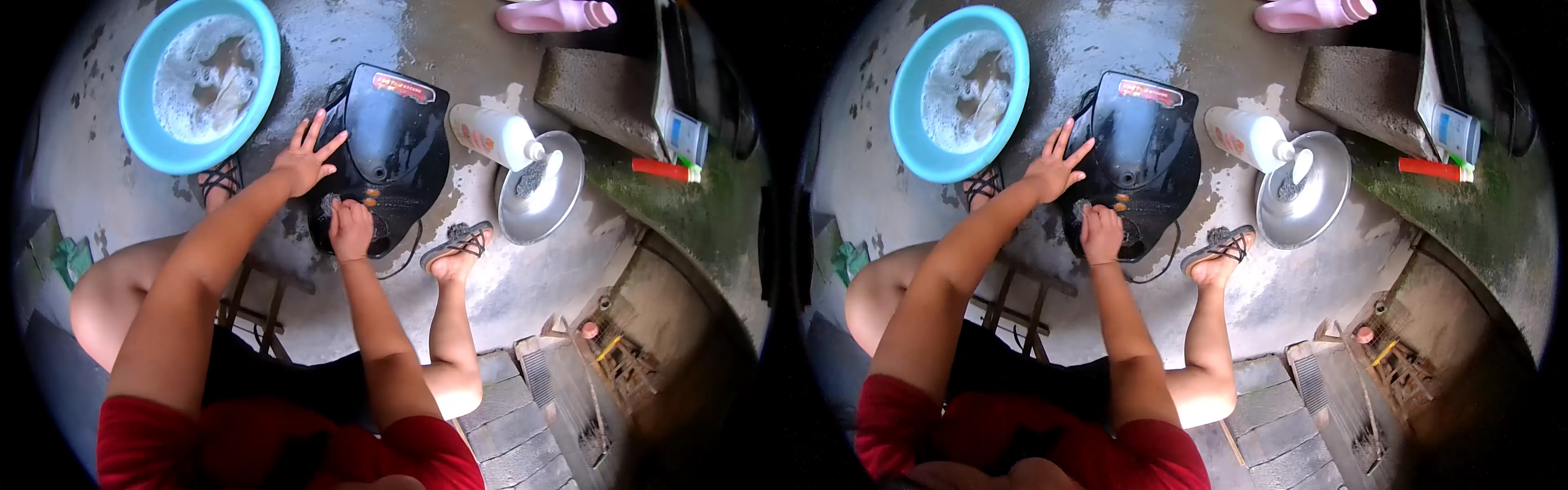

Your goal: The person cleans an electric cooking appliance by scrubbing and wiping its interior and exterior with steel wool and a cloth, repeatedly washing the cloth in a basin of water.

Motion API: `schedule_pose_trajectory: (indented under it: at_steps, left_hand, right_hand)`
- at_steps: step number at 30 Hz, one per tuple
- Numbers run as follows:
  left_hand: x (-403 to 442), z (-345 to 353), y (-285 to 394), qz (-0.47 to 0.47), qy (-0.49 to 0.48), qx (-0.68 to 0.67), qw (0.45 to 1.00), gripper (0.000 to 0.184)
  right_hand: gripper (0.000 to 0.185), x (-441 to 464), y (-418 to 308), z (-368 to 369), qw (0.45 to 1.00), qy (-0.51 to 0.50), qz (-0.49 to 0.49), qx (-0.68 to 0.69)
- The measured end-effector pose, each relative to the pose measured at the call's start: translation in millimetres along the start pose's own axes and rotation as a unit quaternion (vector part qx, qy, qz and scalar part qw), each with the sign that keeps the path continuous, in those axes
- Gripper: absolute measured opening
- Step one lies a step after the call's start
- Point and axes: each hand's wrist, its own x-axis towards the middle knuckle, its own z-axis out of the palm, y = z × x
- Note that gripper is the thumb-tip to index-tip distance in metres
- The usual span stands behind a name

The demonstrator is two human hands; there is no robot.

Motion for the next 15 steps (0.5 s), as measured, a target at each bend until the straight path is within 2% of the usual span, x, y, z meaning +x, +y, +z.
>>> schedule_pose_trajectory:
  at_steps: [1, 2, 3, 4, 5, 7, 8, 9, 10, 11, 12, 14, 15]
  left_hand:
    - [2.1, 0.0, -0.5, -0.006, 0.001, 0.012, 1.000, 0.069]
    - [5.4, -1.6, -1.4, -0.006, 0.006, 0.011, 1.000, 0.069]
    - [4.2, -1.0, -0.7, -0.008, 0.005, 0.008, 1.000, 0.070]
    - [0.3, 1.0, 0.5, -0.011, 0.004, 0.003, 1.000, 0.070]
    - [-2.6, 1.7, 1.7, -0.014, -0.004, 0.001, 1.000, 0.072]
    - [-0.8, -3.1, 3.7, -0.016, -0.007, -0.001, 1.000, 0.074]
    - [2.1, 3.2, 1.7, -0.016, 0.009, 0.022, 1.000, 0.095]
    - [0.2, 0.5, 4.1, -0.025, 0.002, 0.035, 0.999, 0.105]
    - [-4.0, -3.1, 7.7, -0.033, -0.008, 0.049, 0.998, 0.114]
    - [-6.4, -7.0, 11.9, -0.040, -0.017, 0.064, 0.997, 0.124]
    - [-5.9, -10.2, 13.5, -0.050, -0.024, 0.078, 0.995, 0.133]
    - [-5.2, -11.3, 14.0, -0.058, -0.031, 0.068, 0.995, 0.133]
    - [-5.6, -11.6, 15.4, -0.061, -0.036, 0.063, 0.996, 0.133]
  right_hand:
    - [0.013, 6.8, 14.3, -13.6, 0.999, -0.036, -0.024, -0.025]
    - [0.014, 9.4, 47.2, -20.6, 0.972, -0.172, 0.115, -0.113]
    - [0.013, 8.2, 68.7, -29.3, 0.972, -0.001, 0.218, -0.089]
    - [0.012, 6.6, 90.3, -37.9, 0.939, 0.192, 0.285, -0.032]
    - [0.011, 6.0, 111.4, -48.5, 0.919, 0.212, 0.326, -0.061]
    - [0.011, 5.5, 101.2, -36.6, 0.926, 0.197, 0.315, -0.072]
    - [0.009, 13.7, 67.7, -30.5, 0.937, 0.188, 0.295, 0.009]
    - [0.008, 7.5, 52.7, -14.6, 0.979, 0.130, 0.157, 0.011]
    - [0.008, 10.0, 35.5, -11.4, 0.995, 0.077, 0.057, 0.012]
    - [0.010, 17.9, 29.4, -13.6, 0.995, 0.059, 0.070, 0.040]
    - [0.010, 28.4, 32.3, -16.1, 0.997, 0.062, 0.041, 0.038]
    - [0.011, 51.9, 39.2, -16.9, 0.998, 0.067, 0.015, 0.017]
    - [0.011, 68.3, 40.4, -14.1, 0.994, 0.077, 0.074, -0.006]
